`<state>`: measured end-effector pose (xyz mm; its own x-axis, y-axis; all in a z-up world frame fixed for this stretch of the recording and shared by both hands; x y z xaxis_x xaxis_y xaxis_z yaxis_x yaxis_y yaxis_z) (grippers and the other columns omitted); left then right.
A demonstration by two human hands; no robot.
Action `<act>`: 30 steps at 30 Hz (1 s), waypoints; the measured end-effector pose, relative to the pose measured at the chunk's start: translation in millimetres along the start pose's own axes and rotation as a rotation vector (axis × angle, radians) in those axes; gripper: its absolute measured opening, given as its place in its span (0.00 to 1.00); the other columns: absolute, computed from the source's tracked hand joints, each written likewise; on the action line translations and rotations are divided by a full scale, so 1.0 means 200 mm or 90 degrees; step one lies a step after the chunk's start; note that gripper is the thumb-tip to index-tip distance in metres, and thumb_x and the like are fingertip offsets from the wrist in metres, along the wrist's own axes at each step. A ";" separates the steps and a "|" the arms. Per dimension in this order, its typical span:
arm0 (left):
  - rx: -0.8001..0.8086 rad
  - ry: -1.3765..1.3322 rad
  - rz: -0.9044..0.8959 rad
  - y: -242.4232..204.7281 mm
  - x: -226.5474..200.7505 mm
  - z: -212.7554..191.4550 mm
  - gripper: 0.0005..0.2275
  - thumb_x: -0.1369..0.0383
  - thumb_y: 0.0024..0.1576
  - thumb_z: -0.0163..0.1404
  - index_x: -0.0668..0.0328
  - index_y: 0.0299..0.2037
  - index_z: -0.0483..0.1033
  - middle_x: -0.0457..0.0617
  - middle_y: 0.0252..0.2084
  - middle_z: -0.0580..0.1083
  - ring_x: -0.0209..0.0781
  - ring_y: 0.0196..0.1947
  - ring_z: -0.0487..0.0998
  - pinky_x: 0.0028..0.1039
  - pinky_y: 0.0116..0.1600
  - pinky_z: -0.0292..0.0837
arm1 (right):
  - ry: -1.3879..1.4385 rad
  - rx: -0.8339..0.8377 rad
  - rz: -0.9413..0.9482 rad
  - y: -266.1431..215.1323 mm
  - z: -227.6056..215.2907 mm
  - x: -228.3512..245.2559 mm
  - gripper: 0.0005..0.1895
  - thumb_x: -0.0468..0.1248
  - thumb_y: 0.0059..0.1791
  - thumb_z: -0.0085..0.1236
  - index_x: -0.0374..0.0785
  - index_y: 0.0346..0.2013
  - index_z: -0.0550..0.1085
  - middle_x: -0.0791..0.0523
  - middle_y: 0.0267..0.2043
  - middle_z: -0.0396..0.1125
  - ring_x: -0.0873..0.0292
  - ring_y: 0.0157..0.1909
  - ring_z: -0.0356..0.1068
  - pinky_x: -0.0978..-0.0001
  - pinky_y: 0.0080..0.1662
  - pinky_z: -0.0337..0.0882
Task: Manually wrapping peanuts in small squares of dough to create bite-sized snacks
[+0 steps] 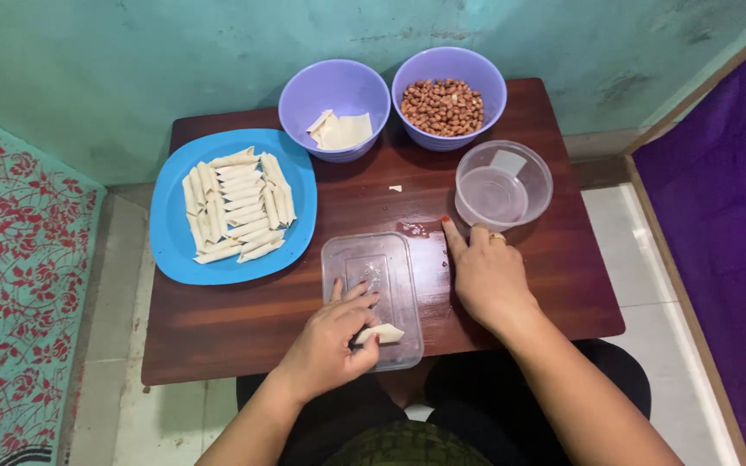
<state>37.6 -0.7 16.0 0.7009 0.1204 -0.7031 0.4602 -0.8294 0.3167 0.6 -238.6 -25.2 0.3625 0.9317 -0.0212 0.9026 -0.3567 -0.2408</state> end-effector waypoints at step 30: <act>-0.088 0.385 0.231 0.07 -0.07 0.08 0.02 0.71 0.57 0.52 0.59 0.33 0.76 0.53 0.37 0.74 0.54 0.45 0.76 0.85 0.60 0.40 | 0.280 -0.342 -0.148 -0.31 -0.17 -0.13 0.30 0.24 0.43 0.45 0.37 0.59 0.74 0.39 0.47 0.66 0.30 0.51 0.68 0.42 0.50 0.70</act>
<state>24.5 -23.3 20.2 0.9835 0.1646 -0.0751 0.1778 -0.8024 0.5696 -56.0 -242.3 23.1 0.1052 0.9140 0.3918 0.9160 -0.2425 0.3197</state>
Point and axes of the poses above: each hand's wrist, its own y-axis towards the middle knuckle, its own z-axis out of the palm, x = y × z, the point moved 6 cm from there along y, towards the middle knuckle
